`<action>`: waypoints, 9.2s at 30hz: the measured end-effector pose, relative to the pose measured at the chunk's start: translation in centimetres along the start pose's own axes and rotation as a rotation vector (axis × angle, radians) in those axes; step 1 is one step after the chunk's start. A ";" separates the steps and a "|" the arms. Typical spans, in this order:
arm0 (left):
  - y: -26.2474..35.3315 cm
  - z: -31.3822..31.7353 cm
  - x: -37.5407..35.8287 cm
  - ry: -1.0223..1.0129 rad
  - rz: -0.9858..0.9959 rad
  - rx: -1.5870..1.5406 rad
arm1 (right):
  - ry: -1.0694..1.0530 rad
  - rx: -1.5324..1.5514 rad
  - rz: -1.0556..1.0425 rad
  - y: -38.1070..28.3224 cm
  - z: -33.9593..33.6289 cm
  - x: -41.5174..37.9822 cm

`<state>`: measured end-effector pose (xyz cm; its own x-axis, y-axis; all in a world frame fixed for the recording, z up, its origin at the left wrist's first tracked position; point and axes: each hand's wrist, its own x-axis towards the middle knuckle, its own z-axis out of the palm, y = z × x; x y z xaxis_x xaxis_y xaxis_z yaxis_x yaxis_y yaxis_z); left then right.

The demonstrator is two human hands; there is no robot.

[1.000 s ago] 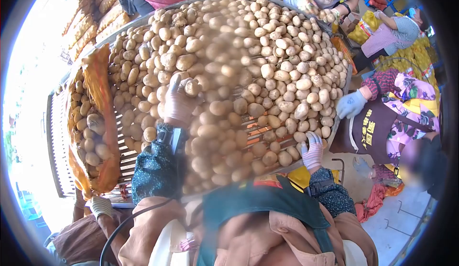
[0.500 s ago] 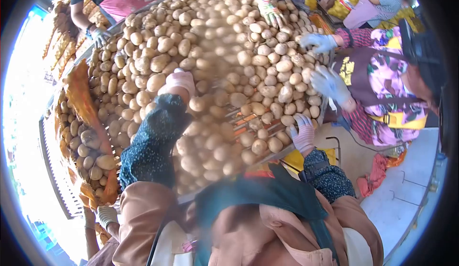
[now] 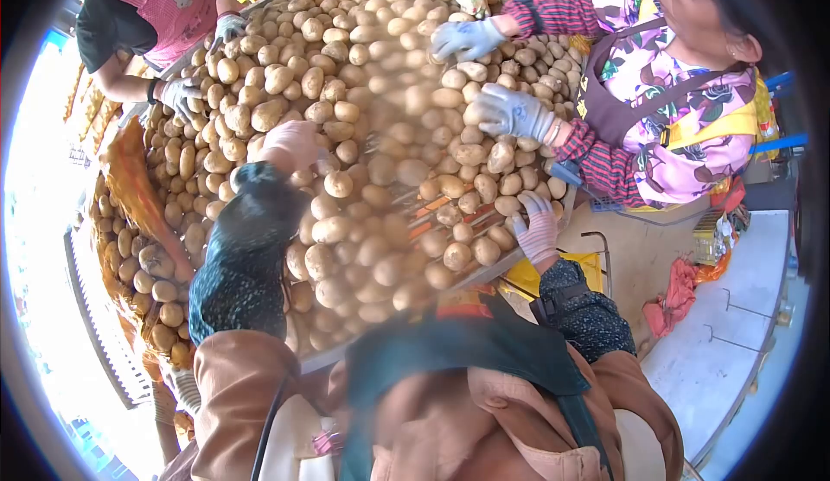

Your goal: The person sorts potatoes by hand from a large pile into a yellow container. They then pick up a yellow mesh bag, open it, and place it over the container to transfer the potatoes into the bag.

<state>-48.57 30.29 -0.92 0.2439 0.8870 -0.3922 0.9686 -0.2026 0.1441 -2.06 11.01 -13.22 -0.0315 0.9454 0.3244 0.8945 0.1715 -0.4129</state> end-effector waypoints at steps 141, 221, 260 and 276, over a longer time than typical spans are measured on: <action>15.9 10.3 -10.7 -0.256 0.030 -2.679 | -0.814 1.878 0.621 -7.9 0.2 8.4; 47.2 11.7 -7.9 -1.065 -0.517 -1.960 | -0.217 1.693 1.026 5.5 -20.8 -13.2; 49.9 18.6 -5.6 -1.390 -0.249 -2.011 | 0.421 2.218 1.165 9.7 -21.0 -16.5; 50.9 17.0 -7.5 -1.213 0.108 -2.136 | -0.003 1.160 0.978 7.7 -21.6 -15.2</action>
<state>-0.32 6.27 -6.10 0.9133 0.2396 -0.3295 -0.1821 0.9635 0.1960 14.93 -8.02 -2.99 0.3461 0.8137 -0.4670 -0.2718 -0.3895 -0.8800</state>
